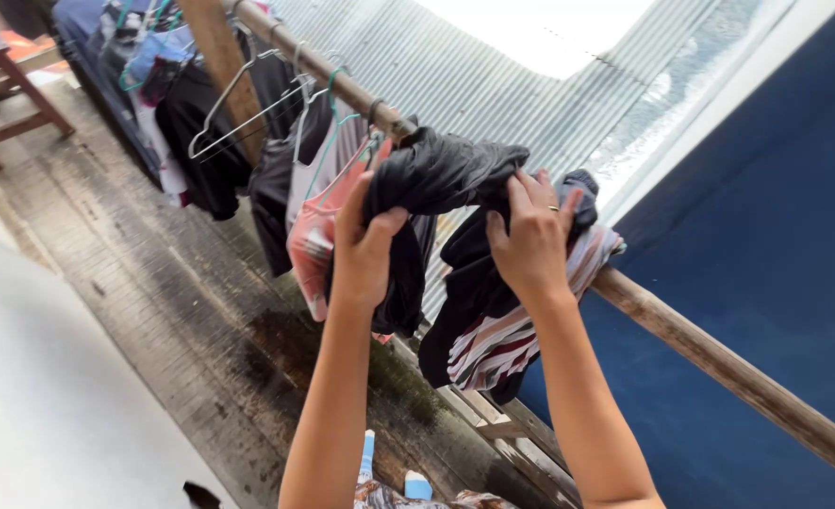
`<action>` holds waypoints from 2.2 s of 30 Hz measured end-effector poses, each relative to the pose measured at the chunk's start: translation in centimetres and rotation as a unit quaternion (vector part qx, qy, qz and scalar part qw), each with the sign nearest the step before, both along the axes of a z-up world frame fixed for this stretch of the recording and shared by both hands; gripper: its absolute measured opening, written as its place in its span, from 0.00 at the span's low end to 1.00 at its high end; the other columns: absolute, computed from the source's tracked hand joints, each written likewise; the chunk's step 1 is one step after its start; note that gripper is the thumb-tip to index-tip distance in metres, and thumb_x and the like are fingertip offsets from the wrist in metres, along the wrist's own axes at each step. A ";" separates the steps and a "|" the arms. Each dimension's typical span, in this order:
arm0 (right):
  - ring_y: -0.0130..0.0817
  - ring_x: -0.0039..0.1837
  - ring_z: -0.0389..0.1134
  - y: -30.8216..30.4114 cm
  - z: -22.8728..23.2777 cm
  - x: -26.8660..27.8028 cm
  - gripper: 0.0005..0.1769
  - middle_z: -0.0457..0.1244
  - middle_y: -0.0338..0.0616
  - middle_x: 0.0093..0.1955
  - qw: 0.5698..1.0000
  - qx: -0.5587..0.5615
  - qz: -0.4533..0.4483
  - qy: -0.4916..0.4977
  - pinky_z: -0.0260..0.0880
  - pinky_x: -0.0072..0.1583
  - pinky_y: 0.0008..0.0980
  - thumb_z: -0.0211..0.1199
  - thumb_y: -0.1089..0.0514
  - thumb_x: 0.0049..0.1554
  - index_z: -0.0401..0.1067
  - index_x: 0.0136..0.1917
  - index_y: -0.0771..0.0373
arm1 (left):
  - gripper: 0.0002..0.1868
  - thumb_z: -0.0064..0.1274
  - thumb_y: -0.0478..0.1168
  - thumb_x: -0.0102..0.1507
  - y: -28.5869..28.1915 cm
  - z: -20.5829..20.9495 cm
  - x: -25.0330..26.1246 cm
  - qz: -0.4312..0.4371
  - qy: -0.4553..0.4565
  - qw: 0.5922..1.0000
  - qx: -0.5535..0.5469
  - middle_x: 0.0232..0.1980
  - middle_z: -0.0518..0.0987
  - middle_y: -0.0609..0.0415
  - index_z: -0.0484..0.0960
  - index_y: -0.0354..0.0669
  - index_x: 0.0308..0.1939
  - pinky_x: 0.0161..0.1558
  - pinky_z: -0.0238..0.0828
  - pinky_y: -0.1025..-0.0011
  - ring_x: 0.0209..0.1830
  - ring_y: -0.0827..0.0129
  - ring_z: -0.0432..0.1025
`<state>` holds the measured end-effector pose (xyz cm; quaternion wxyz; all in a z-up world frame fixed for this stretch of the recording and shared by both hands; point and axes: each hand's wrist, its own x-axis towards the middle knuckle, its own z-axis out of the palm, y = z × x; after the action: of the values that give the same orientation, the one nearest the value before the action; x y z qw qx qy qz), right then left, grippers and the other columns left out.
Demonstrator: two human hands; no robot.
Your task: Hang wet clothes on hangers and a drying pole.
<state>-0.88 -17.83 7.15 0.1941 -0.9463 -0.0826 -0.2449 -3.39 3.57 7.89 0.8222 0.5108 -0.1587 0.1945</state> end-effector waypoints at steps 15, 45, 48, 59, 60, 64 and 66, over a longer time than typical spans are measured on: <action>0.43 0.63 0.61 13.5 -9.1 0.9 0.20 0.61 0.53 0.62 0.883 0.287 0.367 0.052 0.63 0.63 0.37 0.72 0.61 0.48 0.71 0.54 0.62 | 0.19 0.48 0.30 0.58 12.4 -1.3 -12.2 0.037 0.034 0.988 -0.149 0.48 0.80 0.56 0.77 0.37 0.54 0.53 0.72 0.73 0.48 0.72 0.75; 0.37 0.57 0.71 38.6 -4.6 -5.8 0.19 0.68 0.43 0.56 0.485 0.690 0.373 0.386 0.73 0.60 0.39 0.63 0.61 0.60 0.68 0.64 0.66 | 0.58 0.74 0.59 0.49 31.9 -10.6 -13.4 0.080 0.017 0.971 0.224 0.72 0.66 0.46 0.62 0.35 0.74 0.70 0.52 0.61 0.74 0.61 0.58; 0.40 0.65 0.66 38.8 -3.7 -4.7 0.32 0.63 0.46 0.65 0.462 0.686 0.400 0.395 0.68 0.66 0.42 0.66 0.58 0.59 0.60 0.73 0.64 | 0.37 0.72 0.44 0.49 29.8 -9.8 -12.8 0.094 0.195 0.962 0.168 0.56 0.81 0.48 0.77 0.36 0.59 0.58 0.71 0.67 0.57 0.67 0.74; 0.48 0.82 0.45 37.3 -7.1 -4.4 0.80 0.44 0.58 0.82 0.766 0.166 0.495 0.374 0.48 0.76 0.43 0.85 0.54 0.37 0.29 0.85 0.62 | 0.22 0.59 0.35 0.58 29.5 -10.0 -8.8 0.184 0.174 0.953 -0.164 0.50 0.82 0.54 0.77 0.37 0.57 0.54 0.76 0.68 0.50 0.69 0.77; 0.48 0.77 0.53 37.8 -6.7 -4.9 0.81 0.52 0.58 0.76 0.792 0.151 0.458 0.374 0.56 0.72 0.41 0.83 0.55 0.34 0.29 0.84 0.62 | 0.25 0.58 0.35 0.57 29.2 -9.8 -8.6 0.177 0.175 0.949 -0.193 0.50 0.81 0.58 0.75 0.40 0.59 0.55 0.75 0.69 0.52 0.70 0.77; 0.45 0.70 0.65 38.6 -8.9 -4.0 0.73 0.63 0.56 0.68 0.816 0.178 0.437 0.335 0.66 0.67 0.38 0.79 0.58 0.35 0.36 0.82 0.65 | 0.24 0.54 0.37 0.60 28.6 -6.2 -9.7 0.114 0.097 0.966 -0.213 0.50 0.84 0.48 0.76 0.33 0.59 0.58 0.78 0.66 0.52 0.65 0.79; 0.41 0.62 0.69 38.8 -9.9 -3.6 0.53 0.67 0.53 0.60 0.807 0.218 0.438 0.331 0.68 0.64 0.36 0.79 0.59 0.37 0.56 0.70 0.70 | 0.20 0.53 0.35 0.59 28.5 -7.2 -8.8 0.152 0.126 0.955 -0.223 0.43 0.82 0.49 0.74 0.36 0.55 0.49 0.80 0.63 0.42 0.65 0.79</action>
<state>-4.53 20.99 -2.77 0.4978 -0.7658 -0.3638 0.1829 -12.22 32.10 0.70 0.8894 0.3528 0.0734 0.2813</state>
